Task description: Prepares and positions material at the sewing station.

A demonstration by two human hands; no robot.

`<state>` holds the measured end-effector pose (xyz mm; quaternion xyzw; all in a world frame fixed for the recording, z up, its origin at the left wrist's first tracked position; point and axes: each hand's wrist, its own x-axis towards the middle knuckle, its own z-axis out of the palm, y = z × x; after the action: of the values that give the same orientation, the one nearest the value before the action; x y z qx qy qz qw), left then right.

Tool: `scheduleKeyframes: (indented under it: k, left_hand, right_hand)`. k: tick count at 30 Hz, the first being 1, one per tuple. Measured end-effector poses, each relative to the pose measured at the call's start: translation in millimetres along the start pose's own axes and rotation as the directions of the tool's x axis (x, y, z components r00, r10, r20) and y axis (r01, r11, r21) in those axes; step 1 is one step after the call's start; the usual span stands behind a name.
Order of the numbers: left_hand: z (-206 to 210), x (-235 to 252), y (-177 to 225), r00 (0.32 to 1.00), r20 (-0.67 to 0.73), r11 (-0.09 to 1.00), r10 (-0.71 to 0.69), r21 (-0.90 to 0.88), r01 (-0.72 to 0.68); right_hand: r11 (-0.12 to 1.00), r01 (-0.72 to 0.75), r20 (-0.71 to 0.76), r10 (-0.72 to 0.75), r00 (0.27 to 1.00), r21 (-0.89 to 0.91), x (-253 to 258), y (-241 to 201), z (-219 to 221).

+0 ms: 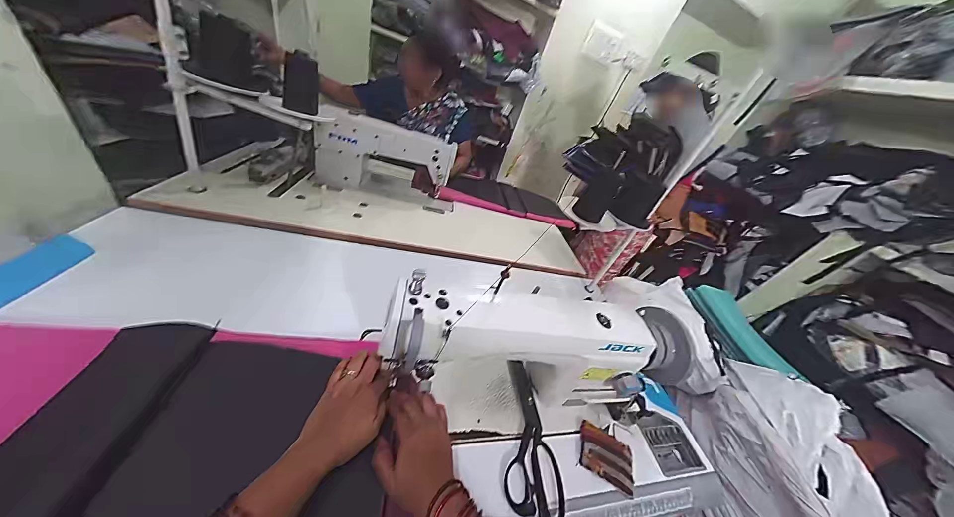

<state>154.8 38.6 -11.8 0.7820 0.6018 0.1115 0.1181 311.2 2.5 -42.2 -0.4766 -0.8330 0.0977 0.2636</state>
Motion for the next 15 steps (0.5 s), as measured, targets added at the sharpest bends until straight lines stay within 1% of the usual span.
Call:
scheduleKeyframes:
  k: [2, 3, 4, 5, 6, 7, 8, 9, 10, 11, 12, 13, 14, 15]
  left_hand:
    - [5, -1, -1, 0.996, -0.084, 1.0, 0.002, -0.021, -0.004]
    - [5, -2, 1, 0.997, -0.08, 0.999, -0.018, -0.032, 0.015]
    - [5, -3, 2, 0.997, -0.061, 0.998, -0.043, -0.037, 0.041]
    - [3, -3, 4, 0.997, -0.01, 0.996, -0.077, -0.039, 0.076]
    - [2, -3, 5, 0.995, 0.026, 0.994, -0.1, -0.038, 0.101]
    - [4, -3, 5, 0.995, 0.017, 0.994, -0.102, -0.035, 0.102]
    - [7, -2, 3, 0.996, -0.015, 0.995, -0.093, -0.028, 0.092]
    - [9, -2, 1, 0.996, -0.042, 0.997, -0.079, -0.019, 0.078]
    - [8, -1, 1, 0.997, -0.036, 0.998, -0.068, -0.015, 0.068]
    - [7, -2, 1, 0.998, -0.017, 0.998, -0.063, -0.01, 0.063]
    - [6, -4, 2, 0.998, 0.002, 0.998, -0.059, -0.014, 0.059]
    - [4, -5, 3, 0.998, 0.017, 0.998, -0.055, -0.021, 0.056]
    - [1, -4, 2, 0.998, 0.039, 0.998, -0.052, -0.028, 0.053]
    - [0, -6, 2, 0.997, 0.062, 0.998, -0.051, -0.036, 0.054]
  right_hand:
    - [0.999, 0.01, -0.016, -0.009, 1.0, 0.049, -2, 1, 0]
    - [0.995, 0.004, -0.022, -0.002, 1.0, 0.104, -4, 3, -2]
    - [0.987, 0.016, -0.079, -0.004, 0.997, 0.158, -6, 6, -7]
    - [0.983, 0.035, -0.171, -0.004, 0.985, 0.18, -7, 12, -17]
    - [0.988, 0.057, -0.3, -0.011, 0.954, 0.144, -9, 19, -35]
    - [0.996, 0.069, -0.437, -0.036, 0.899, 0.06, -11, 31, -61]
    - [0.998, 0.049, -0.556, -0.068, 0.828, -0.049, -10, 47, -95]
    - [0.989, -0.019, -0.654, -0.081, 0.752, -0.144, -7, 66, -134]
    - [0.961, -0.134, -0.713, -0.083, 0.696, -0.242, -4, 87, -179]
    - [0.912, -0.279, -0.727, -0.03, 0.686, -0.302, -1, 109, -226]
    - [0.84, -0.437, -0.699, 0.101, 0.708, -0.322, 4, 130, -270]
    - [0.761, -0.566, -0.642, 0.267, 0.719, -0.317, 14, 152, -307]
    - [0.678, -0.666, -0.565, 0.431, 0.704, -0.312, 24, 175, -332]
    - [0.594, -0.737, -0.469, 0.576, 0.67, -0.323, 31, 197, -345]
